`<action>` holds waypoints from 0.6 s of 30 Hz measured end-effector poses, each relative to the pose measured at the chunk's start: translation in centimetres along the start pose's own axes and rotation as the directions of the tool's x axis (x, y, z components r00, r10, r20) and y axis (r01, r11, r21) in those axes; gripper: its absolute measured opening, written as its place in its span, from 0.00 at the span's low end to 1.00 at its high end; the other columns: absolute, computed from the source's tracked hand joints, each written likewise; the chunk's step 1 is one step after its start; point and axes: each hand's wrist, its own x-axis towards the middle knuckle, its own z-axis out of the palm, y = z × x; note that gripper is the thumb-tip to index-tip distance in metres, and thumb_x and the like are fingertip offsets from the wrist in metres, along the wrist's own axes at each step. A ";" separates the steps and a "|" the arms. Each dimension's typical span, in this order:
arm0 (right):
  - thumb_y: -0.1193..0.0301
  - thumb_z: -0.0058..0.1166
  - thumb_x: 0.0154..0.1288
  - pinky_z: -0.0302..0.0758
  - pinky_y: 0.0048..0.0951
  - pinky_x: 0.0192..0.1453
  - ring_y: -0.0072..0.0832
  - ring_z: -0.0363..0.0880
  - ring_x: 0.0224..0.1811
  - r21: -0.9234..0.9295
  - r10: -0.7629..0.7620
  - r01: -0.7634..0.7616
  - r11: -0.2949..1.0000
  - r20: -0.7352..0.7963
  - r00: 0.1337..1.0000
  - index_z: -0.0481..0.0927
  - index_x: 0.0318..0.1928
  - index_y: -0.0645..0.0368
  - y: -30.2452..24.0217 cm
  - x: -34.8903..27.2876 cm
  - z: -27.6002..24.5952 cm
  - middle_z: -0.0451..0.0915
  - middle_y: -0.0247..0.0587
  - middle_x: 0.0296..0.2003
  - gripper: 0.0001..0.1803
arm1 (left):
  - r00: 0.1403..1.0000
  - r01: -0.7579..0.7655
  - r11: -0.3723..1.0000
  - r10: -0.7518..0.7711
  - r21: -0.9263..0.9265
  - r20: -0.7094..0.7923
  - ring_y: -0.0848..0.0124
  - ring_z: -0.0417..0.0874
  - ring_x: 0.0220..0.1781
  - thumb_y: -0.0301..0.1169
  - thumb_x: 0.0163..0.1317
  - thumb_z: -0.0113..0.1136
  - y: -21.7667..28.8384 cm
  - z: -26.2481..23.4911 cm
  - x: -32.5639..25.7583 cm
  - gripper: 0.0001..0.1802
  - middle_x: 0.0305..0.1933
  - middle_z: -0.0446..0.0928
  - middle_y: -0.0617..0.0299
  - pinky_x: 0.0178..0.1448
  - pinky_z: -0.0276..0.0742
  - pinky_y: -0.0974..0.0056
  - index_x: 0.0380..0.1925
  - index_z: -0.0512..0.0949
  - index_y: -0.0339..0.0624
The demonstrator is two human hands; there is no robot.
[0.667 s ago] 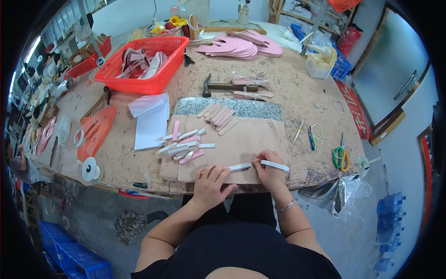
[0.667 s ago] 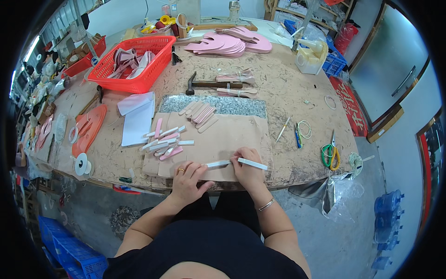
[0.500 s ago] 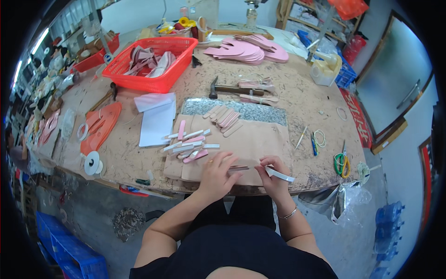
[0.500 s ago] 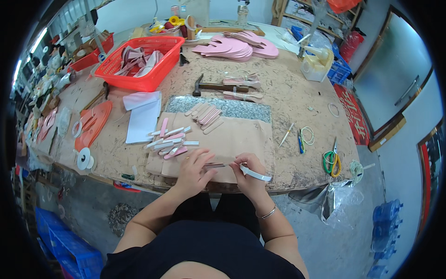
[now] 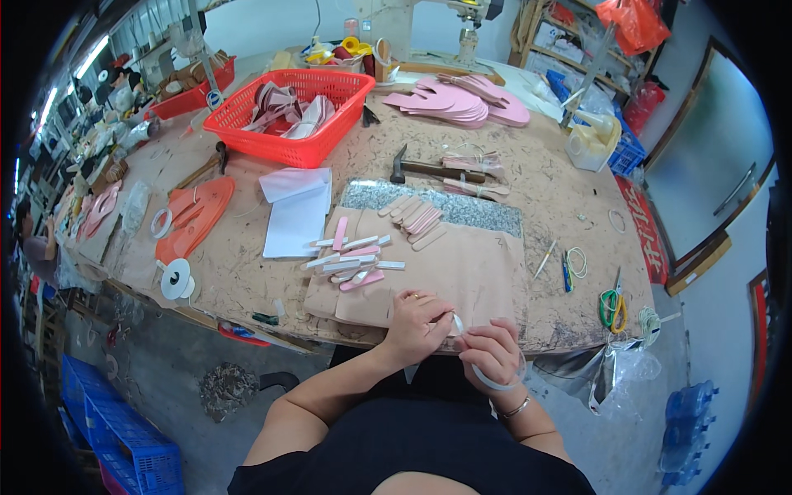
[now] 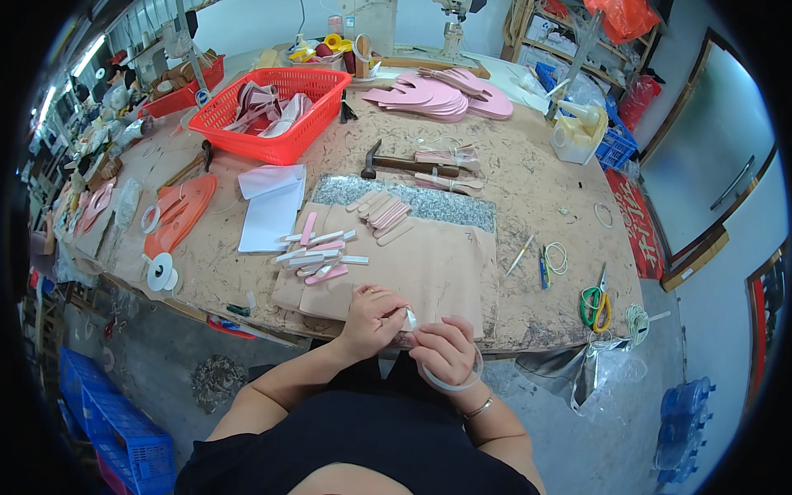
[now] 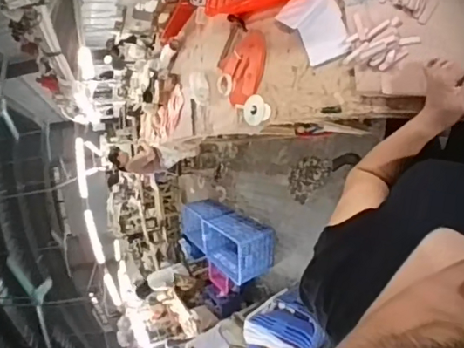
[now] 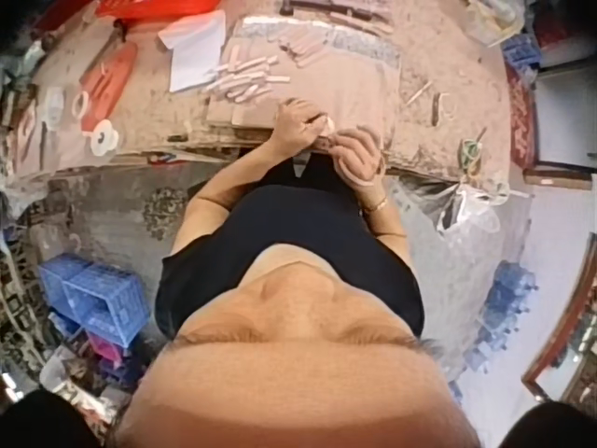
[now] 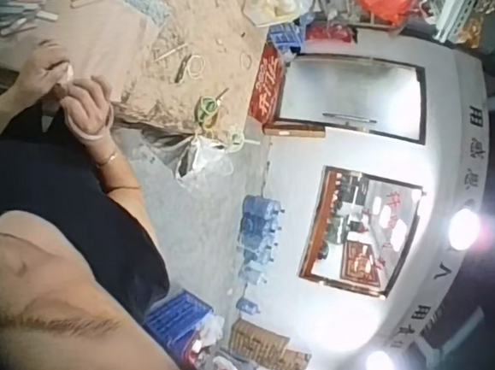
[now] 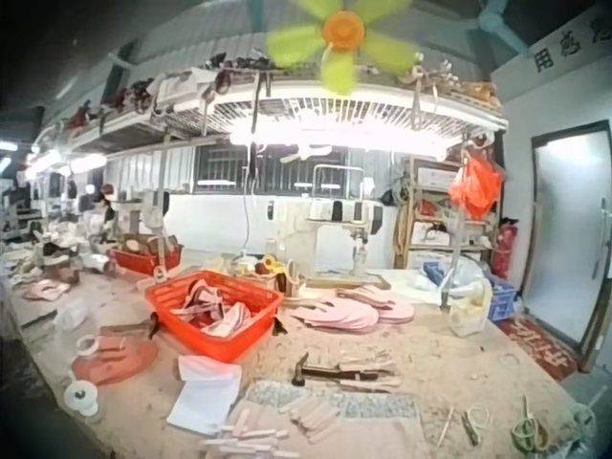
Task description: The person repeatedly picks up small pink and white plastic pieces and wraps white tape around them on a workbench. They briefly walk to a shelf to retrieve more tape rolls, then return to continue wrapping the pieces.
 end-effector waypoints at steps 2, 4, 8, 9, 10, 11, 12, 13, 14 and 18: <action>0.79 0.68 0.51 0.76 0.39 0.53 0.28 0.83 0.40 -0.024 -0.034 0.034 0.999 -0.003 0.999 0.77 0.26 0.48 0.1 -0.5 -0.7 0.85 0.30 0.35 0.13 | 1.000 0.005 1.000 -0.005 -0.028 0.012 0.67 0.81 0.38 0.30 0.62 0.59 0.5 0.3 0.1 0.05 0.30 0.81 0.64 0.58 0.61 0.57 0.34 0.82 0.45; 0.79 0.69 0.51 0.77 0.40 0.53 0.28 0.83 0.40 0.023 -0.019 0.018 1.000 0.003 1.000 0.78 0.27 0.48 -0.2 -0.9 -1.8 0.85 0.29 0.36 0.13 | 1.000 0.018 0.998 -0.016 -0.065 0.027 0.67 0.81 0.35 0.30 0.63 0.59 0.6 0.6 0.6 0.05 0.29 0.80 0.63 0.52 0.66 0.60 0.35 0.82 0.43; 0.84 0.67 0.50 0.78 0.39 0.49 0.35 0.83 0.37 0.066 -0.092 0.097 0.993 -0.073 0.993 0.76 0.29 0.49 -1.8 -1.5 -3.1 0.82 0.30 0.32 0.15 | 0.932 0.306 0.906 -0.348 -0.292 -0.103 0.63 0.82 0.31 0.26 0.64 0.60 -1.8 -1.6 2.3 0.07 0.32 0.82 0.57 0.32 0.73 0.66 0.40 0.83 0.38; 0.86 0.65 0.50 0.78 0.39 0.48 0.36 0.82 0.36 0.056 -0.006 0.011 0.998 -0.086 0.996 0.75 0.29 0.50 -0.8 -1.3 -2.8 0.81 0.31 0.31 0.16 | 0.972 0.182 0.962 -0.207 -0.202 -0.112 0.62 0.82 0.32 0.26 0.63 0.61 -1.7 -1.2 2.6 0.08 0.33 0.82 0.56 0.34 0.74 0.65 0.41 0.83 0.38; 0.88 0.61 0.52 0.78 0.41 0.47 0.39 0.81 0.33 0.064 0.099 -0.089 0.994 -0.164 0.981 0.74 0.29 0.53 0.5 -0.7 -2.0 0.80 0.37 0.29 0.14 | 0.993 0.063 0.990 -0.074 -0.125 -0.090 0.61 0.82 0.32 0.25 0.63 0.62 -1.5 -0.5 2.5 0.08 0.34 0.82 0.56 0.36 0.76 0.64 0.42 0.83 0.38; 0.87 0.60 0.56 0.78 0.40 0.45 0.39 0.82 0.35 0.141 0.231 -0.205 0.968 -0.199 0.953 0.74 0.29 0.56 1.9 -1.2 -1.1 0.78 0.39 0.28 0.12 | 0.996 -0.069 0.997 0.066 -0.043 -0.067 0.60 0.82 0.32 0.25 0.62 0.63 -1.5 -0.1 2.4 0.10 0.34 0.83 0.55 0.38 0.77 0.63 0.43 0.83 0.38; 0.86 0.61 0.57 0.79 0.38 0.46 0.36 0.82 0.37 0.191 0.400 -0.367 0.910 -0.179 0.899 0.74 0.35 0.58 2.9 -2.4 -0.5 0.78 0.39 0.32 0.12 | 0.995 -0.088 0.996 0.089 0.021 -0.050 0.59 0.84 0.35 0.25 0.60 0.66 -1.8 0.2 2.2 0.13 0.36 0.83 0.54 0.41 0.79 0.60 0.46 0.84 0.40; 0.85 0.62 0.58 0.80 0.35 0.46 0.34 0.82 0.39 0.244 0.557 -0.515 0.822 -0.152 0.817 0.74 0.41 0.60 3.2 -2.8 -0.1 0.77 0.40 0.35 0.13 | 0.998 -0.047 0.999 0.046 -0.013 -0.046 0.60 0.84 0.35 0.24 0.59 0.66 -1.9 0.3 1.9 0.15 0.37 0.84 0.53 0.41 0.79 0.61 0.47 0.83 0.39; 0.85 0.62 0.59 0.80 0.33 0.47 0.32 0.82 0.40 0.401 0.686 -0.596 0.696 -0.127 0.716 0.73 0.45 0.60 3.3 -2.9 0.5 0.77 0.41 0.38 0.16 | 0.999 -0.004 0.999 0.002 -0.045 -0.041 0.60 0.85 0.36 0.22 0.59 0.66 -1.9 0.5 1.6 0.16 0.37 0.84 0.53 0.42 0.80 0.62 0.49 0.83 0.38; 0.84 0.63 0.61 0.81 0.29 0.49 0.27 0.81 0.45 0.689 0.849 -0.663 0.293 0.132 0.512 0.64 0.59 0.62 2.6 -1.5 3.5 0.72 0.43 0.47 0.29 | 1.000 -0.025 0.999 0.026 0.045 -0.012 0.58 0.85 0.37 0.26 0.58 0.68 -1.5 0.9 1.0 0.24 0.38 0.84 0.53 0.43 0.80 0.59 0.57 0.79 0.41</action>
